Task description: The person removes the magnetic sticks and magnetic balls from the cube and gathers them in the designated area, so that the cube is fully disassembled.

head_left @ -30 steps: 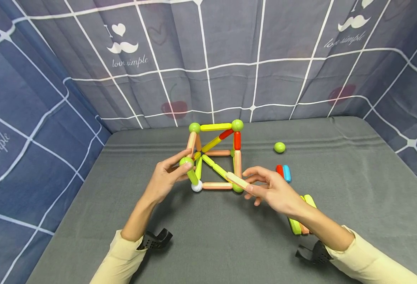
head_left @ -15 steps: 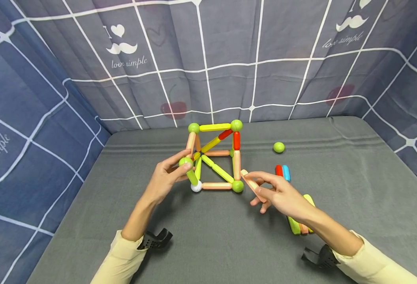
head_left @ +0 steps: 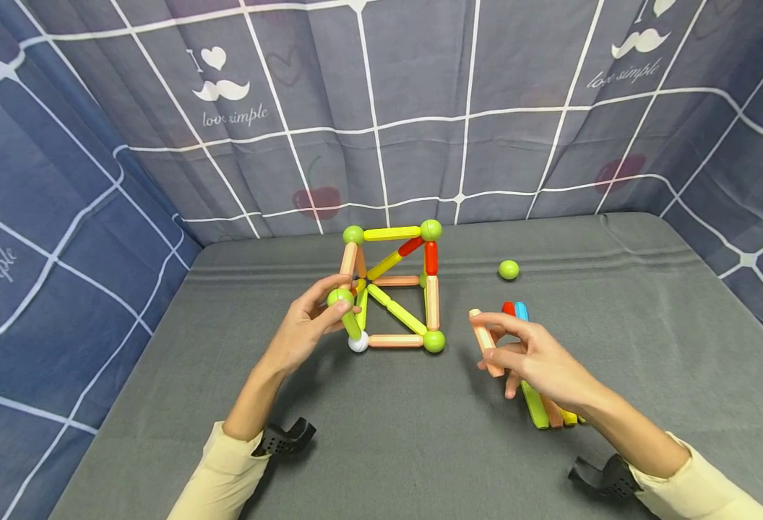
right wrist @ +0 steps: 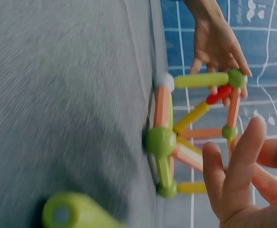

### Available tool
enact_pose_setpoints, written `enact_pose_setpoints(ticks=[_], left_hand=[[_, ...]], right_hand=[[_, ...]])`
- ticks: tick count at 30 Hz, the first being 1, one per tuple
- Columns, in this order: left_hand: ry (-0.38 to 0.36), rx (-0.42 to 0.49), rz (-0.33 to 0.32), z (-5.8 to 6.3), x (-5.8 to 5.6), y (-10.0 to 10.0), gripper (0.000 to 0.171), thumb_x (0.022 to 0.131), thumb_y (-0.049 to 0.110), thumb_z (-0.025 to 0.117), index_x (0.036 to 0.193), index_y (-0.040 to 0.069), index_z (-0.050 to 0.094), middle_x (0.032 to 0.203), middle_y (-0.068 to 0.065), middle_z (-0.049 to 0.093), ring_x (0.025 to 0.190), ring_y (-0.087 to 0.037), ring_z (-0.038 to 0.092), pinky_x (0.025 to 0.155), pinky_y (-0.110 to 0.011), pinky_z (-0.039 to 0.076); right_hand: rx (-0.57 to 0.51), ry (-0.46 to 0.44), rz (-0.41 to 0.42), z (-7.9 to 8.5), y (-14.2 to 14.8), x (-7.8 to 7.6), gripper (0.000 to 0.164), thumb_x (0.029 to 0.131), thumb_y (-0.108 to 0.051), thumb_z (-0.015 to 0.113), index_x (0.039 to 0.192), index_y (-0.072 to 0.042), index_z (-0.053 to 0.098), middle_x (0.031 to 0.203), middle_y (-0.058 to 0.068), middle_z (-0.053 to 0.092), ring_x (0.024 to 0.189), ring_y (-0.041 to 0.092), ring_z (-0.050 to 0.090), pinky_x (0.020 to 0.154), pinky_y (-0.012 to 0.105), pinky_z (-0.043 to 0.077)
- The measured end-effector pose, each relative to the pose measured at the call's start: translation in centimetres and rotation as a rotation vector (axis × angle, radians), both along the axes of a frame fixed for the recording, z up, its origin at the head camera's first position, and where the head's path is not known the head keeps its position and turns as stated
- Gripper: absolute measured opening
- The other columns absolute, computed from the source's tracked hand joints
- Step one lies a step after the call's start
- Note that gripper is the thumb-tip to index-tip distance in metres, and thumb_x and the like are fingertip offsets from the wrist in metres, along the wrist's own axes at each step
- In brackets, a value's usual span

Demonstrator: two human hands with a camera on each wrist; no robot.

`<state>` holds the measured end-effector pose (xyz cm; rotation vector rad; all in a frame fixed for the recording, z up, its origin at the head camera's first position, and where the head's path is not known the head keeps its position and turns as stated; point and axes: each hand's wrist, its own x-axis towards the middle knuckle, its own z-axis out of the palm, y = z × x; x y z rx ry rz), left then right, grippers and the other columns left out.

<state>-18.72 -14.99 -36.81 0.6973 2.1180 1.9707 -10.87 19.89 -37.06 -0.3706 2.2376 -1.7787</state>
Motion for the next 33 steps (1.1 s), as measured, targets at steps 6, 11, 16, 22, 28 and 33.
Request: enact_pose_setpoints(ticks=[6,11,16,22,28,33], left_hand=[[-0.011,0.004,0.004,-0.1,0.0,0.0,0.045,0.101,0.009,0.057,0.144,0.001,0.044,0.143,-0.026,0.043,0.112,-0.032,0.062,0.092,-0.046,0.052],[-0.012,0.007,0.013,-0.1,0.0,0.0,0.046,0.101,0.008,0.057,0.144,0.001,0.044,0.142,-0.027,0.044,0.111,-0.031,0.063,0.091,-0.044,0.053],[-0.007,0.001,0.013,-0.1,0.0,0.0,0.047,0.101,0.007,0.057,0.145,-0.001,0.042,0.142,-0.027,0.044,0.111,-0.029,0.063,0.090,-0.044,0.054],[-0.005,-0.013,0.020,-0.1,0.0,-0.1,0.048,0.101,0.007,0.056,0.145,-0.003,0.040,0.143,-0.027,0.044,0.110,-0.026,0.064,0.090,-0.043,0.054],[-0.006,-0.019,0.024,-0.1,0.0,-0.1,0.047,0.101,0.008,0.057,0.145,0.000,0.042,0.144,-0.025,0.044,0.111,-0.027,0.063,0.090,-0.044,0.054],[-0.008,-0.014,0.025,-0.2,0.0,0.0,0.047,0.101,0.008,0.057,0.145,0.000,0.042,0.143,-0.025,0.045,0.111,-0.028,0.063,0.090,-0.044,0.054]], right_hand=[[0.039,-0.029,0.007,-0.4,3.1,0.7,0.047,0.096,-0.009,0.063,0.140,-0.005,0.048,0.080,0.023,0.059,0.054,0.032,0.060,0.045,0.043,0.053],[0.116,0.070,-0.009,-1.1,6.1,1.6,0.045,0.095,-0.009,0.065,0.137,-0.001,0.051,0.083,0.015,0.061,0.065,0.022,0.060,0.045,0.036,0.049],[0.181,0.124,-0.023,-1.9,8.7,2.4,0.044,0.096,-0.006,0.063,0.137,0.002,0.050,0.086,0.011,0.062,0.065,0.020,0.057,0.045,0.033,0.048],[0.277,0.150,-0.059,-3.3,10.9,3.2,0.041,0.095,-0.002,0.062,0.135,0.002,0.052,0.089,0.010,0.060,0.064,0.019,0.059,0.044,0.031,0.047],[0.310,0.177,-0.017,-4.3,12.0,3.6,0.042,0.094,0.001,0.062,0.134,0.006,0.052,0.085,0.005,0.060,0.063,0.016,0.059,0.042,0.029,0.045],[0.319,0.163,0.024,-4.4,12.1,3.6,0.044,0.094,0.000,0.063,0.134,0.008,0.050,0.088,0.005,0.058,0.062,0.014,0.059,0.043,0.029,0.046]])
